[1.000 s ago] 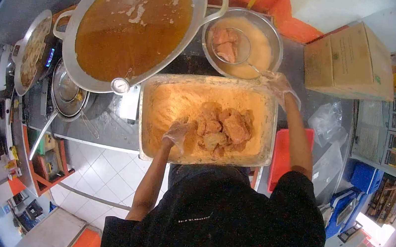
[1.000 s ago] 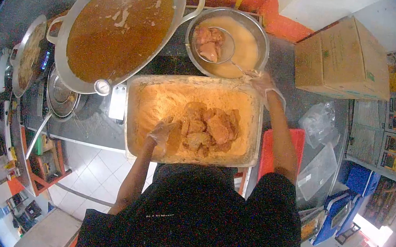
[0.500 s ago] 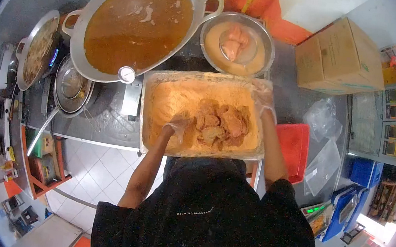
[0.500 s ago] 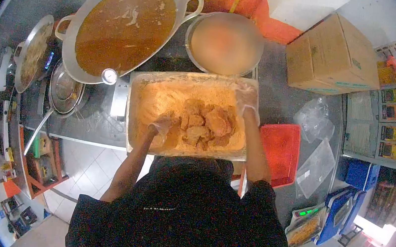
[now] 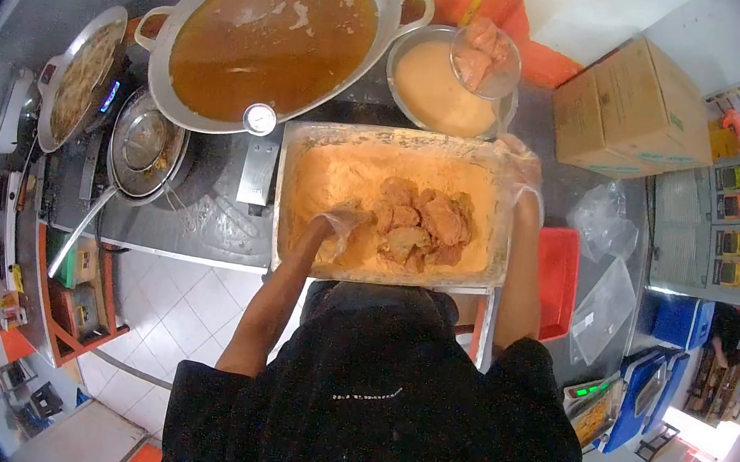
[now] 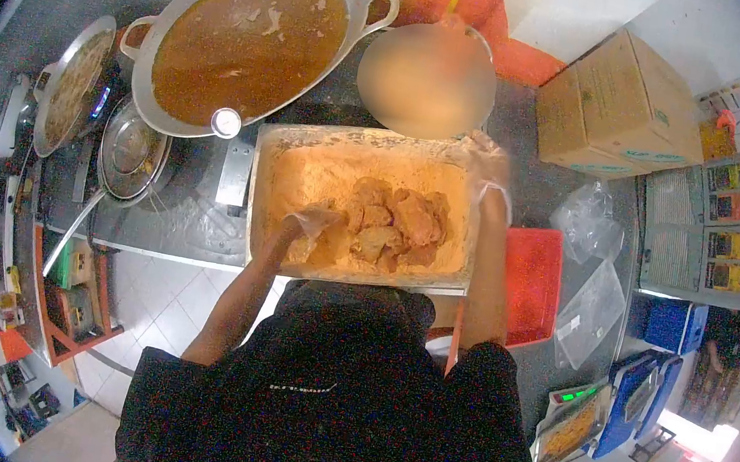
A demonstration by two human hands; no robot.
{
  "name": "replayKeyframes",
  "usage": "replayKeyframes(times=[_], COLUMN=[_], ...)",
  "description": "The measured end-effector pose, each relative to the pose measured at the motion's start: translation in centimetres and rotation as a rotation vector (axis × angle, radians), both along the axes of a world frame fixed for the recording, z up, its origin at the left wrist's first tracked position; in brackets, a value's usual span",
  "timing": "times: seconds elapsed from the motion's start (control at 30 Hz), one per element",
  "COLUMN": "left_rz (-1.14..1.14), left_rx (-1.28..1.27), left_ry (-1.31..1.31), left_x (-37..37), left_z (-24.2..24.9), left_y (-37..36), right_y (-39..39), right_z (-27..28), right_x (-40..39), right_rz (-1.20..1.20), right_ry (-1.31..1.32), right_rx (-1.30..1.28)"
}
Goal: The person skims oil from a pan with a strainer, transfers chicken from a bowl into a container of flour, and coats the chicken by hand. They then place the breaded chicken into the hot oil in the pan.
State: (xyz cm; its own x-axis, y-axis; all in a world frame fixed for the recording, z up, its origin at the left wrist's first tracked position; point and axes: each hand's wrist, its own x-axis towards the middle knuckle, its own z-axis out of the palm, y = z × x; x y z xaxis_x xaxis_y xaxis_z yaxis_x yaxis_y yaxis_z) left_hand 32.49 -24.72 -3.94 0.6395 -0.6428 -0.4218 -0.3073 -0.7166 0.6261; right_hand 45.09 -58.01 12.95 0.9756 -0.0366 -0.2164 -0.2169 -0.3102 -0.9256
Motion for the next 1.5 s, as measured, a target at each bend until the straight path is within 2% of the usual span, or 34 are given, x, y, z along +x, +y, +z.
replayKeyframes(times=[0.07,0.1,0.17,0.27,0.33,0.4,0.43,0.5,0.57,0.63,0.7,0.77,0.8,0.83,0.93,0.97,1.0,1.03,1.07,1.1,1.13,1.2,1.23,1.27,1.3,1.37,1.43,1.47,1.5], left_rz=[0.001,-0.07,-0.136,-0.176,-0.306,-0.231,-0.158,-0.216,-0.279,-0.507,-0.437,-0.359,-0.365,-0.366,-0.352,-0.35,-0.389,-0.426,-0.382,-0.332,-0.269,-0.198,-0.207,-0.213,0.095,0.417,-0.148,-0.141,-0.022], left_rx=[-0.013,0.051,0.116,0.218,0.139,0.059,-0.015,0.023,0.058,0.189,0.229,0.267,0.153,0.038,0.059,0.066,0.157,0.255,0.219,0.134,0.027,-0.062,-0.03,-0.028,-0.186,-0.341,-0.041,-0.044,-0.177], left_ry=[-0.003,0.053,0.098,0.139,-0.194,-0.116,-0.043,-0.035,-0.036,-0.107,-0.032,0.048,-0.044,-0.138,-0.117,-0.104,0.041,0.18,0.135,0.057,-0.038,-0.089,0.023,0.027,0.421,0.798,0.124,0.126,0.243], left_x=[0.5,0.7,1.4,1.3,0.6,0.4,0.5,0.9,1.4,1.9,2.1,1.7,1.5,1.7,2.0,2.0,2.3,2.6,2.3,2.0,1.8,1.7,1.7,1.6,1.4,1.8,1.7,1.8,1.6], left_z=[-2.4,-3.4,-2.7,0.7,0.8,-0.1,-0.7,-1.4,-2.9,-5.3,-3.5,-3.6,-4.7,-5.7,-4.6,-3.3,0.5,4.4,3.6,1.1,-1.9,-0.7,-0.1,-0.2,-0.6,-1.3,-2.7,-4.3,-6.9], left_y=[-0.1,-0.1,-0.2,-0.2,0.2,0.3,0.5,0.2,-0.1,-0.4,-1.1,-0.9,-0.3,0.0,-0.6,-0.8,-0.8,-0.9,-0.6,-0.6,-0.4,-0.3,-0.4,-0.5,-0.5,-0.3,-0.5,-0.5,-0.4], right_y=[-0.5,-0.6,-0.8,2.8,4.3,3.9,3.5,3.0,2.6,2.9,3.4,3.8,4.1,3.9,3.8,3.9,3.9,4.0,4.1,5.2,5.6,5.8,5.2,4.8,4.6,3.8,3.0,2.4,1.7], right_z=[-6.0,-8.4,-9.9,-3.8,-1.1,1.4,2.6,3.4,1.5,-2.8,-7.0,-8.8,-8.6,-8.1,-4.3,-3.0,-1.9,-0.6,0.3,1.8,1.5,0.0,-0.4,-1.7,-2.7,-3.9,-3.9,-3.5,-3.0], right_x=[0.8,0.8,1.4,-1.6,-2.8,-2.1,-1.5,-0.8,-0.5,-1.0,-2.0,-2.9,-3.3,-3.4,-3.3,-3.1,-2.7,-2.4,-2.0,-1.8,-1.7,-1.8,-2.5,-2.7,-3.1,-4.0,-5.6,-6.5,-7.8], right_rz=[-0.001,0.009,0.024,-0.039,-0.077,-0.096,-0.106,-0.136,-0.167,-0.199,-0.229,-0.238,-0.238,-0.23,-0.193,-0.166,-0.129,-0.128,-0.12,-0.22,-0.228,-0.248,-0.254,-0.259,-0.253,-0.242,-0.224,-0.216,-0.203], right_ry=[-0.015,-0.009,0.158,-0.027,-0.142,-0.159,-0.139,-0.112,-0.109,-0.112,-0.099,-0.075,-0.061,-0.058,-0.059,-0.063,-0.07,-0.061,-0.053,-0.008,-0.01,-0.078,-0.078,-0.077,-0.07,-0.054,-0.03,-0.02,-0.009], right_rx=[0.161,0.279,0.674,0.134,-0.233,-0.349,-0.288,-0.145,0.0,0.105,0.236,0.309,0.316,0.276,0.043,-0.077,-0.188,-0.168,-0.161,0.207,0.207,0.144,0.143,0.155,0.145,0.104,-0.005,-0.076,-0.168])
